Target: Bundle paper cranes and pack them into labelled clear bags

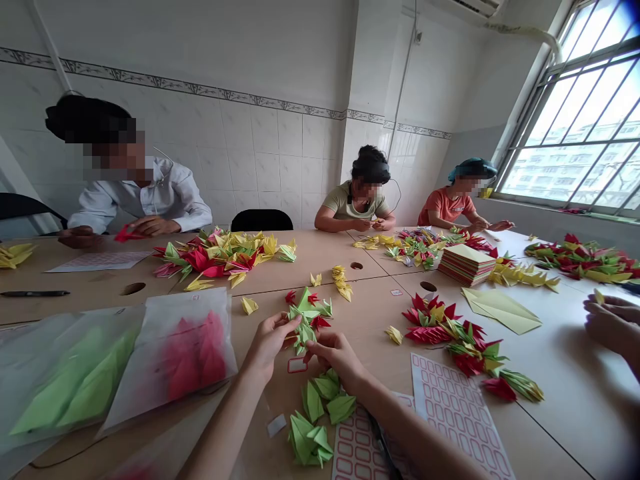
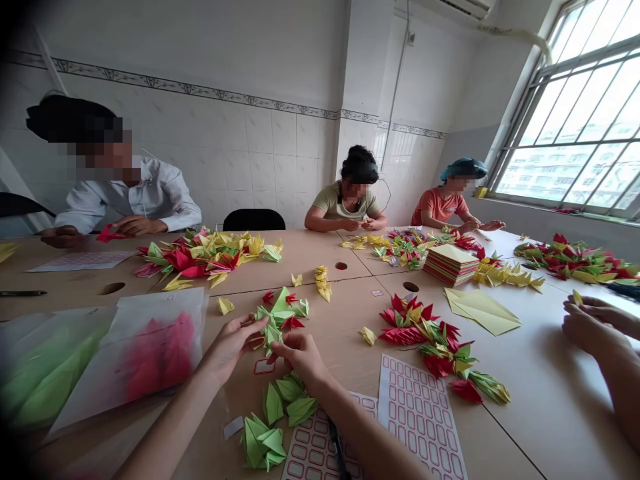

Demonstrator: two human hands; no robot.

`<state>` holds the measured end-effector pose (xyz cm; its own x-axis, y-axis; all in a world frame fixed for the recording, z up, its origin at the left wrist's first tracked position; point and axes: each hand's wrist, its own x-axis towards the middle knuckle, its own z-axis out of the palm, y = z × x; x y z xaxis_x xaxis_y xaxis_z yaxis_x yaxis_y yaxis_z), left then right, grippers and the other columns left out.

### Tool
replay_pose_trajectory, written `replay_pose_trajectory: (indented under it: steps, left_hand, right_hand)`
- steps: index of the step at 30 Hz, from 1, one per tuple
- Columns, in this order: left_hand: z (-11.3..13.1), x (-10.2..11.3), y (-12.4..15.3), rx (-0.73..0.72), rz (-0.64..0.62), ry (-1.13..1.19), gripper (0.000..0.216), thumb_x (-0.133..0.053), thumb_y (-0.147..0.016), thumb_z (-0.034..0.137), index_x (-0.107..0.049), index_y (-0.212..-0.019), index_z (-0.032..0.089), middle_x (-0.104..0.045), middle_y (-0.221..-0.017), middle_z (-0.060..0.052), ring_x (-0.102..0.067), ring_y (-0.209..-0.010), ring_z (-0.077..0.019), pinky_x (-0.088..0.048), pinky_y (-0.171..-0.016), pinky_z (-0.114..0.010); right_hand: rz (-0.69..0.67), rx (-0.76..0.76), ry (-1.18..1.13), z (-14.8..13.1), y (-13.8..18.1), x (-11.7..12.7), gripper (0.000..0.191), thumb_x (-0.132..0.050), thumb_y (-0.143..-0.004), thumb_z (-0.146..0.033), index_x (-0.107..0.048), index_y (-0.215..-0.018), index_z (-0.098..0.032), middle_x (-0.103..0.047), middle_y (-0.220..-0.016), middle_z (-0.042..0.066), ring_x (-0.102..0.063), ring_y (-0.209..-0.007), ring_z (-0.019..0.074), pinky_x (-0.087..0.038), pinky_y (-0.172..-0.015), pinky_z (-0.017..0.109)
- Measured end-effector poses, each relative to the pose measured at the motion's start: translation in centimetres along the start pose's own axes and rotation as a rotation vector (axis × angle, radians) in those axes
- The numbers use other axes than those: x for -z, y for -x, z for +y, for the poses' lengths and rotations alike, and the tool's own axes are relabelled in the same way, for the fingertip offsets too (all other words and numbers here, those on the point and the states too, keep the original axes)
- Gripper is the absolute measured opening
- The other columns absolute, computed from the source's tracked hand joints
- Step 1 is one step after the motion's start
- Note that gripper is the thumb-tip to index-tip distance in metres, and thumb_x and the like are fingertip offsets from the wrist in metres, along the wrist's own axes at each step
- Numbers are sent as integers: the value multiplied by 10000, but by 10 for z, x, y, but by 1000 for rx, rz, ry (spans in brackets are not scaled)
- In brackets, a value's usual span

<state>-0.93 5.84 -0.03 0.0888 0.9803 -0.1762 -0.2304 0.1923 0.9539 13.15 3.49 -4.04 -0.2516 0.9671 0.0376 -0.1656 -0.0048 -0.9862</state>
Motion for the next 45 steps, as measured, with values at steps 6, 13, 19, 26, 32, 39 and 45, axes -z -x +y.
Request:
replay_pose_trajectory:
  steps: [6,13,19,26,32,39,45]
  left_hand:
    - [-1,-1,-1,-5,-23,-9,355,-783,-495,346,-617,-717,124,-643,-725,-27,-588,-649,-145,-472,-620,-265]
    - [-4,1,-3,-30,34,-40,363,-782,-490,353,-597,-704,126,-644,-708,-28,-578,-624,-132,-458,-591,-246]
    - [-5,2,-4,-49,76,-27,364,-779,-479,368,-583,-670,128,-605,-635,-1,-541,-557,-106,-438,-549,-233]
    - [-5,-1,-5,-76,95,14,366,-775,-479,368,-583,-679,128,-596,-668,3,-534,-593,-96,-436,-578,-222]
    - [-4,-1,-2,-59,111,43,345,-768,-465,357,-583,-643,127,-581,-656,4,-535,-592,-102,-441,-586,-231]
    - [-3,-2,0,-47,123,69,337,-779,-458,348,-587,-627,128,-596,-672,-6,-541,-610,-109,-442,-590,-235]
    - [-6,-1,-3,-43,154,100,327,-782,-465,324,-580,-632,128,-580,-662,1,-520,-596,-95,-443,-571,-227]
  right_hand:
    - [28,22,58,-1,2,0,312,-643,-670,-511,-645,-572,-215,-492,-460,3,-345,-406,53,-193,-413,255]
    - [70,102,98,-1,5,-1,273,-613,-680,-515,-648,-555,-273,-525,-440,35,-408,-393,69,-186,-400,277]
    - [45,52,108,-9,7,-5,276,-588,-713,-502,-668,-619,-256,-619,-540,54,-401,-409,49,-199,-407,267]
    - [83,50,115,-7,8,-5,322,-596,-699,-527,-673,-584,-237,-563,-470,26,-398,-413,50,-199,-414,261]
    - [47,13,115,0,3,-3,419,-635,-667,-551,-679,-634,-136,-460,-445,-14,-308,-420,40,-202,-408,213]
    - [21,21,79,6,0,0,456,-630,-678,-553,-589,-558,-114,-370,-435,-48,-251,-424,34,-180,-417,207]
    - [19,39,47,7,0,1,430,-633,-688,-527,-639,-601,-106,-339,-425,-59,-238,-422,37,-169,-429,216]
